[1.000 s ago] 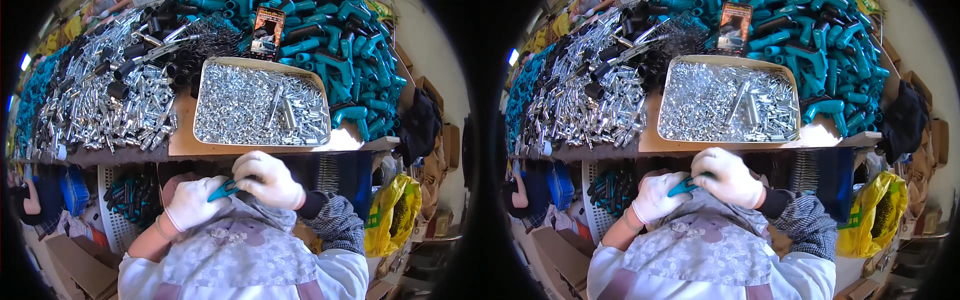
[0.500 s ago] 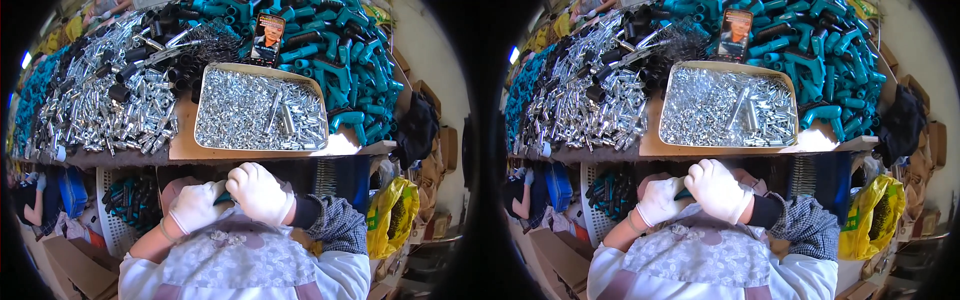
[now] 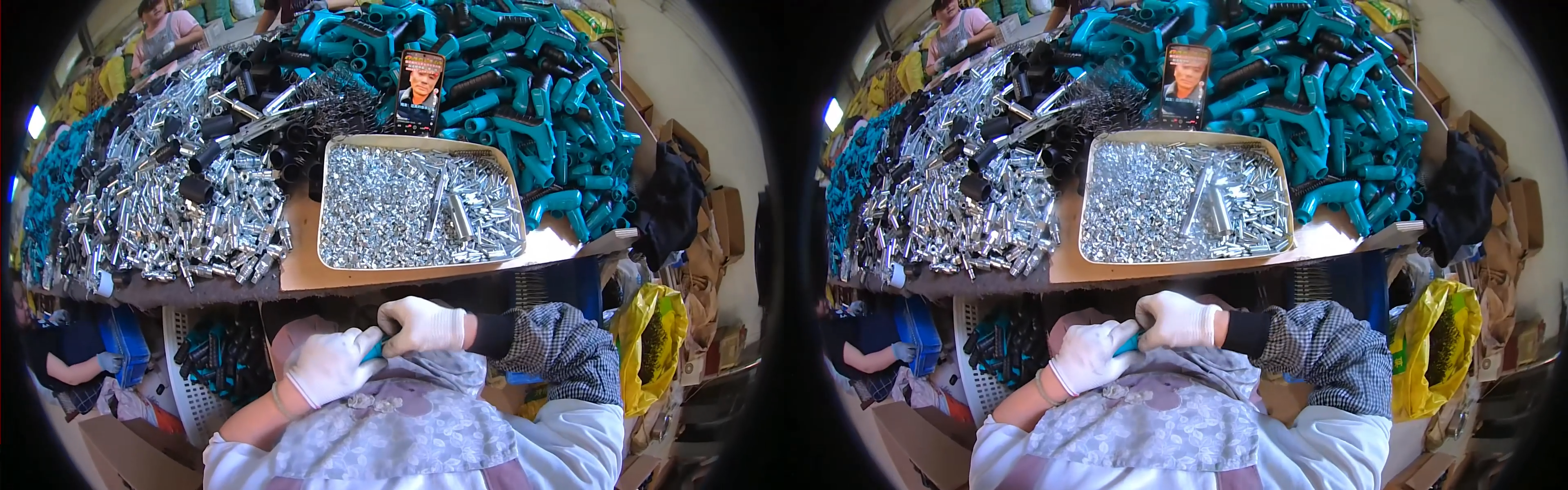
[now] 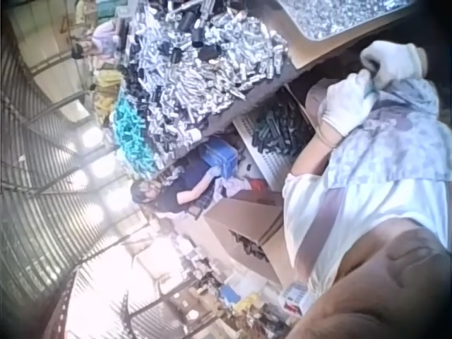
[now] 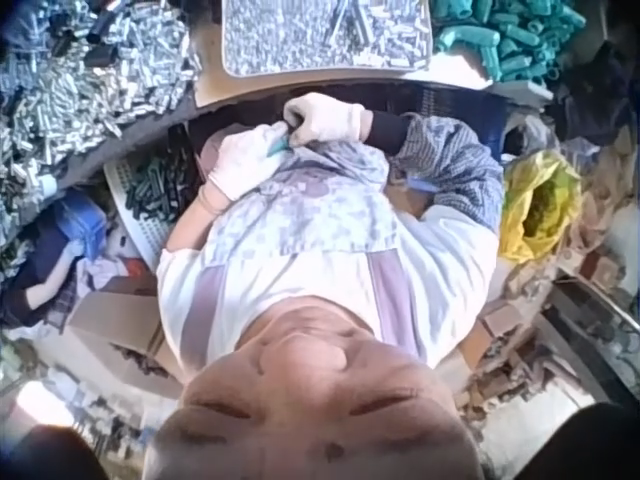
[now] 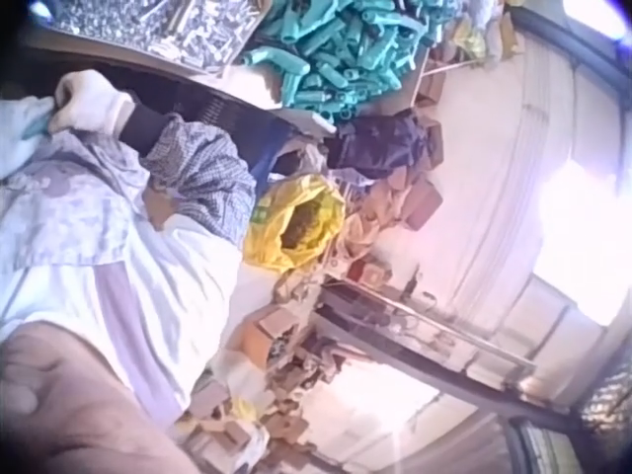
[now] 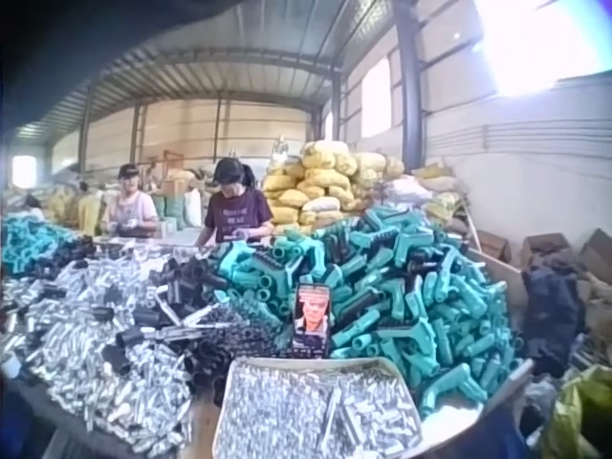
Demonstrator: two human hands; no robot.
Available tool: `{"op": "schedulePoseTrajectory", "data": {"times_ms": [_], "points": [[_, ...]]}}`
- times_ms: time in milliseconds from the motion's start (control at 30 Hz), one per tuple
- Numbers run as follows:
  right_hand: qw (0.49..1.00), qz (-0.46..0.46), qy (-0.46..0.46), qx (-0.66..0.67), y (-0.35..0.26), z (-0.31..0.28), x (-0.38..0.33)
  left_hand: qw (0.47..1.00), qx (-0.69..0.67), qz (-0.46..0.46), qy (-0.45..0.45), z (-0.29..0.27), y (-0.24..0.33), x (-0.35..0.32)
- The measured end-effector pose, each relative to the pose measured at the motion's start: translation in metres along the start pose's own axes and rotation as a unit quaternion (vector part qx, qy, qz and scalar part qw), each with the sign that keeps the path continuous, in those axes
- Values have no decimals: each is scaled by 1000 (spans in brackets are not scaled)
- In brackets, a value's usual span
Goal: Assembling plastic teal-colored handles with metal internal components and screws at a warehouse workbench.
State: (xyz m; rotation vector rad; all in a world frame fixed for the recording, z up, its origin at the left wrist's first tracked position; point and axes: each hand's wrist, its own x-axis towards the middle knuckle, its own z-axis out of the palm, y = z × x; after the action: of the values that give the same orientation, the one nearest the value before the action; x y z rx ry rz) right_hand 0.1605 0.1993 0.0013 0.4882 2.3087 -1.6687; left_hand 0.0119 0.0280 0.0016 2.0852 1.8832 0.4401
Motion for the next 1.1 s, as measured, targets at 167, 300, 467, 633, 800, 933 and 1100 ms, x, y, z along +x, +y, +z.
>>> {"op": "schedulePoseTrajectory", "data": {"times_ms": [167,300,467,633,800,933,1100], "points": [[995,-43,64,-56,2,-3,-4,1000,-7,9,8,-4,1,8],[979,-70,89,-168,-46,-29,-24,994,-36,45,90,-16,-10,16],[781,-151,451,-405,-24,-109,2,985,-79,28,150,-21,-7,12],[847,-57,344,-402,-22,-121,25,982,-107,14,156,-14,0,11],[851,-101,392,-335,-17,-125,20,978,-144,4,154,-14,-3,8],[894,-121,391,-184,-33,-121,3,974,-140,24,179,-17,-7,9],[948,-111,285,-87,-50,-97,-7,974,-63,55,210,-23,-8,11]]}}
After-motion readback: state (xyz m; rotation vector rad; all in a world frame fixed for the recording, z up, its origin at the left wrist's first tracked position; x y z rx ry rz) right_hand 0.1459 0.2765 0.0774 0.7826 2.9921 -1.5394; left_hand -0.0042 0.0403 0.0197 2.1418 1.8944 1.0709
